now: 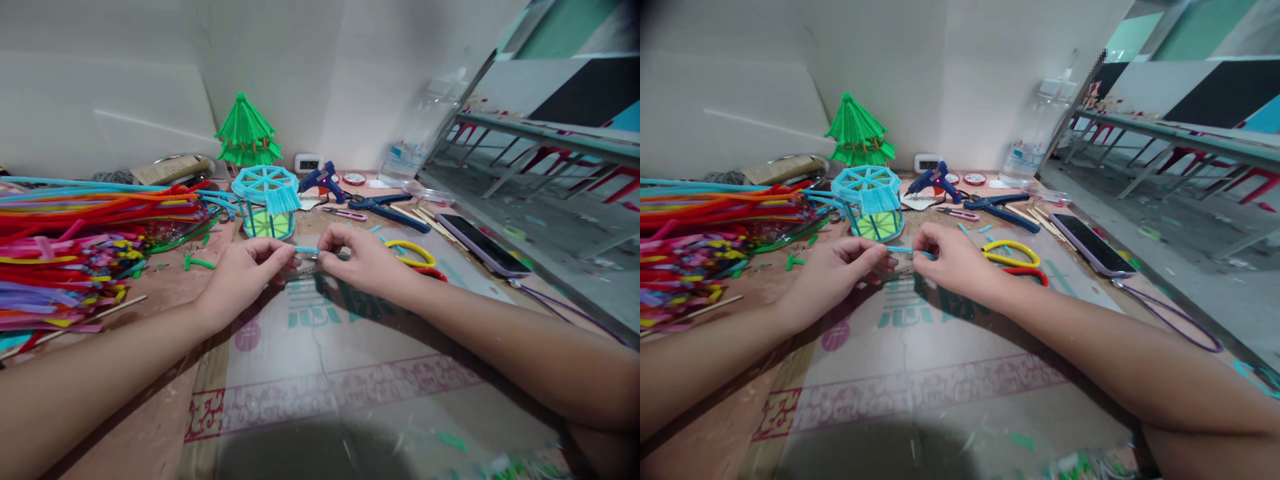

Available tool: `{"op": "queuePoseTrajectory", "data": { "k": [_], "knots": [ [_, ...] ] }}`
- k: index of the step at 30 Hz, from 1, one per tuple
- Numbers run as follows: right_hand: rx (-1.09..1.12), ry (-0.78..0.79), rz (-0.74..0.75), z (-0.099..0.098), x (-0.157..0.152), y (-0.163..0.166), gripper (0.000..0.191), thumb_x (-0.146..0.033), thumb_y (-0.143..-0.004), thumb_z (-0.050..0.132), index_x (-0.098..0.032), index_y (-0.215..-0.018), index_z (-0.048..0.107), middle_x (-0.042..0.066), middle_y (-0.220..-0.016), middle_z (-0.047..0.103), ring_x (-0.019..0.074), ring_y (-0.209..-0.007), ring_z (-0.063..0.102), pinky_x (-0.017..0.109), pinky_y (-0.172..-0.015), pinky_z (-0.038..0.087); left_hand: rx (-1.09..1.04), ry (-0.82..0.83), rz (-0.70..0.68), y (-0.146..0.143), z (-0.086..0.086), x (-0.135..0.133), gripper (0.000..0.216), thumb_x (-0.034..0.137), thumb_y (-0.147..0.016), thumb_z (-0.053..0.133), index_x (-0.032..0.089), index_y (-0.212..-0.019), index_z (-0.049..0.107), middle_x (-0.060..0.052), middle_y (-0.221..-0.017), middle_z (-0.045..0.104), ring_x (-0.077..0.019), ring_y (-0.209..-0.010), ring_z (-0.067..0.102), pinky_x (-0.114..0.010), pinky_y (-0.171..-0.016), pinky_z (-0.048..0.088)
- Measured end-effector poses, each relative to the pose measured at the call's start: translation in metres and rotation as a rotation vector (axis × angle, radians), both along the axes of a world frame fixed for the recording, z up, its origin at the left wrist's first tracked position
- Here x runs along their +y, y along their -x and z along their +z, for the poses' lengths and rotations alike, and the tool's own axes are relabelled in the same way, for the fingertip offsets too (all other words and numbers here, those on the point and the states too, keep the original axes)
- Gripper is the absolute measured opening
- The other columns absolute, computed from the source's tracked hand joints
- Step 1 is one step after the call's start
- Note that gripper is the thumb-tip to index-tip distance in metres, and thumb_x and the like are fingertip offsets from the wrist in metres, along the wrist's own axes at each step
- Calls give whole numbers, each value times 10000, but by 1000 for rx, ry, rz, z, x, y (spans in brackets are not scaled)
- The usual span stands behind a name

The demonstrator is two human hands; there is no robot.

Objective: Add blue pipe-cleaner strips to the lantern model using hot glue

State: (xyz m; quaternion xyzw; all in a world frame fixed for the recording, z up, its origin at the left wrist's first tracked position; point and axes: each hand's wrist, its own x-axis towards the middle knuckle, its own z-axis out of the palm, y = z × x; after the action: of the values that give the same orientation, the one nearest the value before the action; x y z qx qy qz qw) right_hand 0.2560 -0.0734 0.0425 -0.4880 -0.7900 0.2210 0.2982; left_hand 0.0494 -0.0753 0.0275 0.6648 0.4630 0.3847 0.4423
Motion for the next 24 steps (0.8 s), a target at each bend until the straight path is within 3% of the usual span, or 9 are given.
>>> {"op": "queuePoseTrajectory", "data": {
  "k": [24],
  "knots": [
    [46,24,15,-2,1,0,20,-180,-760,564,-200,-762,558,-18,-704,601,142,-666,554,273,-642,421,-13,15,5,0,1,-1,358,508,-855,651,159,-846,731,-80,-837,767,-146,-632,662,-233,-551,541]
  ]
}}
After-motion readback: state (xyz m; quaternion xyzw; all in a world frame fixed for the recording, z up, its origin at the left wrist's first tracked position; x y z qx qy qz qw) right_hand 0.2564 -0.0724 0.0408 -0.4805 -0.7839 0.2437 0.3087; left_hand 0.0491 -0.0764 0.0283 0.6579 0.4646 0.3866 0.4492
